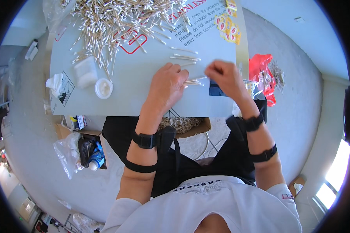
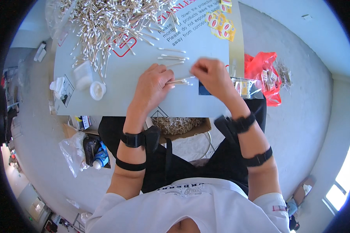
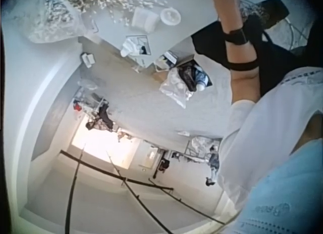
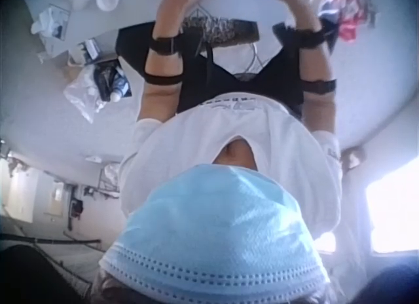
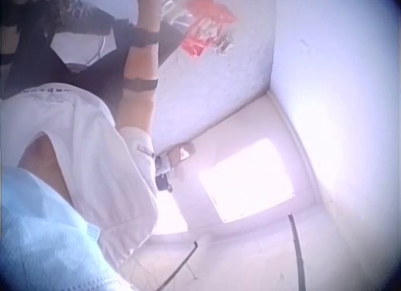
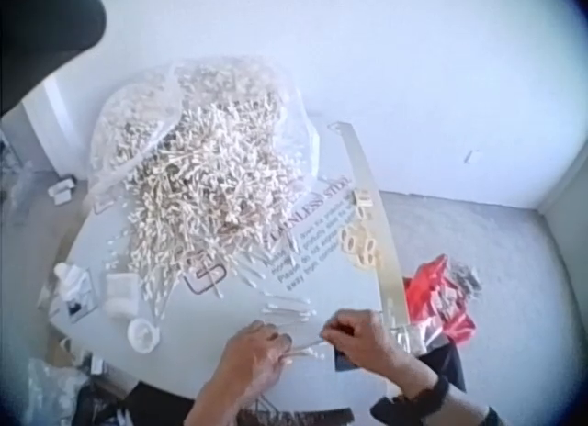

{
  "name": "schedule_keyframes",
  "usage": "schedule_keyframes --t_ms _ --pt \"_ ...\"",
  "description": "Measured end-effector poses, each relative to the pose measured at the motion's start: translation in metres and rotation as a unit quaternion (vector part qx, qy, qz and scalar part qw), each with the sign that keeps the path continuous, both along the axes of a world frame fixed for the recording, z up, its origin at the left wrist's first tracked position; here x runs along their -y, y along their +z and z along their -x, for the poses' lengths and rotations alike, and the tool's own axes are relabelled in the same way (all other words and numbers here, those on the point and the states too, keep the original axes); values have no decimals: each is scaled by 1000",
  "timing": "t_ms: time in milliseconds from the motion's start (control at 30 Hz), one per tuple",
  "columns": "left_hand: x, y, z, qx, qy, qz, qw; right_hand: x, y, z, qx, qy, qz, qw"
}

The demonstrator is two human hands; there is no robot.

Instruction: Packaging and sorting cotton swabs into small plastic bags.

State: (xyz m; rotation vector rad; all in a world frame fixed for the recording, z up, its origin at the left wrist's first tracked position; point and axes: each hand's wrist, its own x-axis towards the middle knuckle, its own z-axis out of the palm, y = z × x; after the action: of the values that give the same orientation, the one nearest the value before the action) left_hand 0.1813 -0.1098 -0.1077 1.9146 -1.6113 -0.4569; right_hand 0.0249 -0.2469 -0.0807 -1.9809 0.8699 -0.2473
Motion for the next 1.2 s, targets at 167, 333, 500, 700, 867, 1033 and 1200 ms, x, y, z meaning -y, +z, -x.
schedule_keyframes --t_ms 167,333,500,700,867,1033,1200 --pt "1 -2 2 9 -2 3 1000 40 -33 -84 45 -76 132 987" --pt "2 -4 2 21 -3 27 999 56 -50 -113 -39 -128 257 957" --pt "2 -3 1 20 -3 31 999 53 -47 -87 -9 -93 187 978" --pt "3 -4 1 10 -2 34 999 35 -13 -33 62 31 4 998" --pt "3 -4 1 18 1 17 1000 5 15 22 -29 259 -153 953" --pt "1 -5 1 -2 2 28 1000 -14 16 36 -76 281 -216 932" --pt "1 -4 1 11 2 26 1000 6 3 -6 -12 84 -4 996"
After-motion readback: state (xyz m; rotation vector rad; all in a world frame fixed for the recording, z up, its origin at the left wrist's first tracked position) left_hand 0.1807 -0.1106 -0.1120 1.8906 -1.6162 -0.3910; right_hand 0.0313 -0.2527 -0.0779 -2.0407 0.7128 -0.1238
